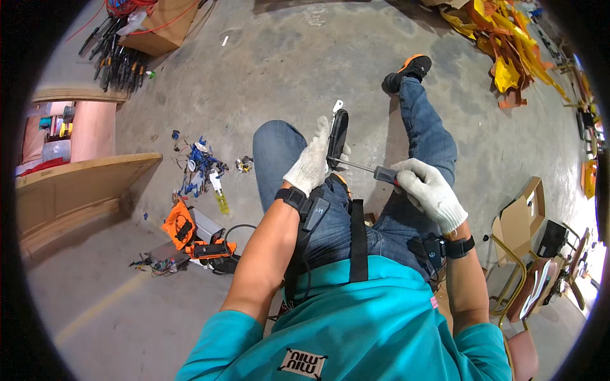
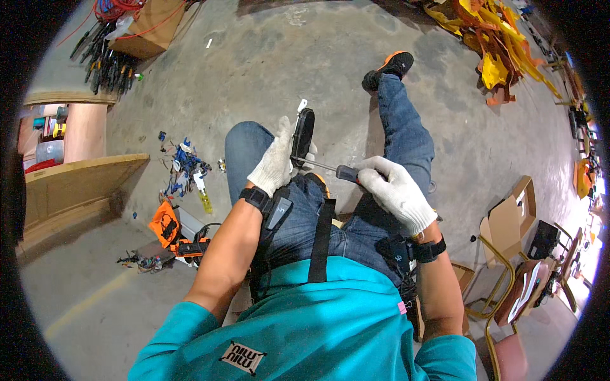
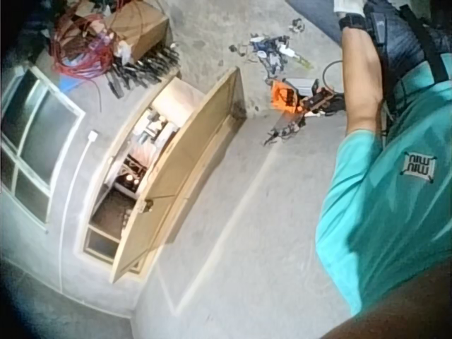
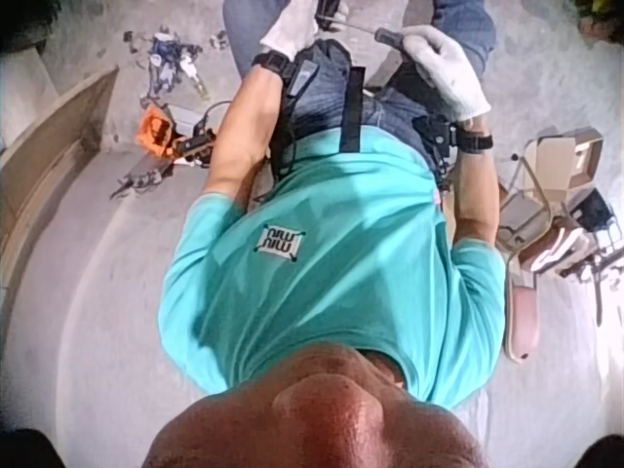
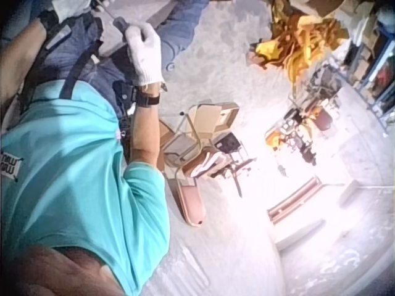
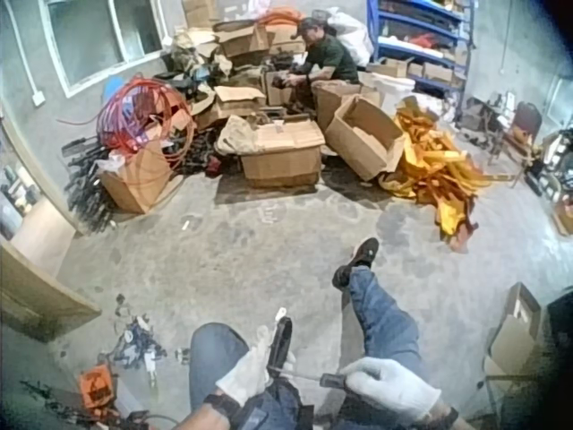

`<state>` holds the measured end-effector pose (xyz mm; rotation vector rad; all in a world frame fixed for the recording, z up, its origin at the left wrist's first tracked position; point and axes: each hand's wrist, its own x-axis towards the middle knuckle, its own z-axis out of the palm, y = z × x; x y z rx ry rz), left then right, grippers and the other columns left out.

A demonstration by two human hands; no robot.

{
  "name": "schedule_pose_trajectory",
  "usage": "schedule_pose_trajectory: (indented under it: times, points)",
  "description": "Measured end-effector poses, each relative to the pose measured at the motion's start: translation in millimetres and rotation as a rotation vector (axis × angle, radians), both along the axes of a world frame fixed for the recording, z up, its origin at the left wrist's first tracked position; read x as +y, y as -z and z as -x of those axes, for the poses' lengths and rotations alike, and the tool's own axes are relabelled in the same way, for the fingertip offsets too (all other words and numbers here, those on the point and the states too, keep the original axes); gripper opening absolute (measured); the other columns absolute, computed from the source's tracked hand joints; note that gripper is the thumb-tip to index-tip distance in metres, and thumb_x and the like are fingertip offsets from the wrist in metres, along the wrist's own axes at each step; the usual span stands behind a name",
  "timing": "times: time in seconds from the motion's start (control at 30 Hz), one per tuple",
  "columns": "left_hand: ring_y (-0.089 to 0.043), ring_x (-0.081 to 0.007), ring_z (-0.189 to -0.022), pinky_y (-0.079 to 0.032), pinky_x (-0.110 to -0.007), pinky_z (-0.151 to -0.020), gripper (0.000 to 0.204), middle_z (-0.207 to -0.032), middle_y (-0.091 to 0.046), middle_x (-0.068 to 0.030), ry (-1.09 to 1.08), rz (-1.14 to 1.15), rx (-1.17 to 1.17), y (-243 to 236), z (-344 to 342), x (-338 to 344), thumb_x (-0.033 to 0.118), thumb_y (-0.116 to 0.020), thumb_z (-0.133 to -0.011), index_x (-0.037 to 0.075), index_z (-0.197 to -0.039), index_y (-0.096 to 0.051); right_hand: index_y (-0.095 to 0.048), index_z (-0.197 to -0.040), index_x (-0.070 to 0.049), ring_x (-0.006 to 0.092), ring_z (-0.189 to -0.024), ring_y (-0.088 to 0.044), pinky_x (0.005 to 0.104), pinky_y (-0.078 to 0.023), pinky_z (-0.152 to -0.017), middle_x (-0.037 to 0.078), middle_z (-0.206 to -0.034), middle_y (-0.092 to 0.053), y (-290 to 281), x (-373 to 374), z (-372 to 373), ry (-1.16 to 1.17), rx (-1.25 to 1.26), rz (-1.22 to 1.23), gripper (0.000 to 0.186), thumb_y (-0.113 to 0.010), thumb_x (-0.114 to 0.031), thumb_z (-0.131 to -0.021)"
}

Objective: The recorder uses a screwdriver to disassemble or repair a small mechanical component while sitting on the floor of a workshop.

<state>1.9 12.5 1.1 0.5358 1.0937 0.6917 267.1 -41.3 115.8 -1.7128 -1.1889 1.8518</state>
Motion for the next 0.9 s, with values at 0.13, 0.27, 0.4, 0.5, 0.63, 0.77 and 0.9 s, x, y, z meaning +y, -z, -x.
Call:
schedule_pose_trajectory:
  times: [0.13,0.27,0.4,0.5,0.63,0.77,0.9]
  points:
    - [-0.066,-0.0168,-0.072,-0.056,-0.033,-0.065,0.079,-0.087,-0.068,-0.0065,0.019,0.067,-0.067,3.8,3.1,0.4,0.082,-0.033,-0.099,0.013,-0.128,-0.059,-0.068,-0.125,0.0,0.012,-0.085,-0.063,0.0266,-0.053,-0.079,0.001,-0.097,-0.067,10.9,-1.6,-2.2,-0.176,-0.096,-0.379,0.031,-0.066,-0.015,-0.097]
    - [-0.065,-0.0164,-0.071,-0.055,-0.033,-0.063,0.08,-0.086,-0.068,-0.0064,-0.023,0.046,-0.033,0.5,0.6,0.3,0.082,-0.032,-0.099,0.013,-0.131,-0.059,-0.067,-0.126,0.001,0.0165,-0.102,-0.064,0.0306,-0.05,-0.097,0.002,-0.103,-0.068,7.4,0.5,-2.7,-0.293,-0.212,-0.522,0.033,-0.067,-0.008,-0.094]
    - [-0.064,-0.0159,-0.07,-0.055,-0.032,-0.062,0.081,-0.086,-0.066,-0.0061,-0.027,0.022,-0.03,8.0,0.9,0.9,0.08,-0.028,-0.101,0.012,-0.134,-0.058,-0.067,-0.127,-0.001,0.0187,-0.096,-0.066,0.033,-0.052,-0.09,0.009,-0.104,-0.069,16.0,-2.4,2.1,0.059,-0.083,-0.372,0.034,-0.064,-0.023,-0.102]
    - [-0.064,-0.0178,-0.069,-0.06,-0.035,-0.064,0.09,-0.083,-0.066,-0.0093,-0.026,-0.036,0.03,11.0,-1.6,1.6,0.09,-0.033,-0.093,0.007,-0.115,-0.059,-0.066,-0.13,-0.004,0.0121,-0.071,-0.06,0.027,-0.049,-0.066,0.006,-0.094,-0.067,7.9,-1.9,2.2,0.246,-0.033,-0.192,0.041,-0.057,-0.036,-0.107]
    - [-0.063,-0.0181,-0.068,-0.059,-0.035,-0.065,0.089,-0.083,-0.065,-0.0092,-0.035,0.009,0.007,8.3,1.4,1.2,0.089,-0.033,-0.093,0.007,-0.115,-0.059,-0.064,-0.131,-0.004,0.0074,-0.051,-0.05,0.0234,-0.042,-0.048,0.002,-0.087,-0.066,7.0,3.8,0.9,0.181,-0.096,-0.085,0.045,-0.051,-0.042,-0.109]
    - [-0.063,-0.0184,-0.067,-0.058,-0.035,-0.064,0.089,-0.082,-0.065,-0.0092,-0.043,0.021,-0.004,9.6,2.8,2.0,0.09,-0.034,-0.093,0.008,-0.115,-0.059,-0.06,-0.13,-0.003,0.0087,-0.063,-0.057,0.0243,-0.047,-0.058,0.005,-0.097,-0.068,22.4,0.4,1.9,0.105,-0.122,-0.303,0.035,-0.059,-0.028,-0.106]
    - [-0.063,-0.0183,-0.067,-0.057,-0.035,-0.063,0.087,-0.082,-0.066,-0.0089,-0.058,0.051,-0.008,10.8,1.0,1.7,0.089,-0.033,-0.094,0.008,-0.113,-0.06,-0.06,-0.13,-0.004,0.0084,-0.072,-0.06,0.025,-0.049,-0.064,0.005,-0.091,-0.065,51.2,-8.5,-6.9,0.107,-0.154,-0.57,0.039,-0.068,-0.027,-0.099]
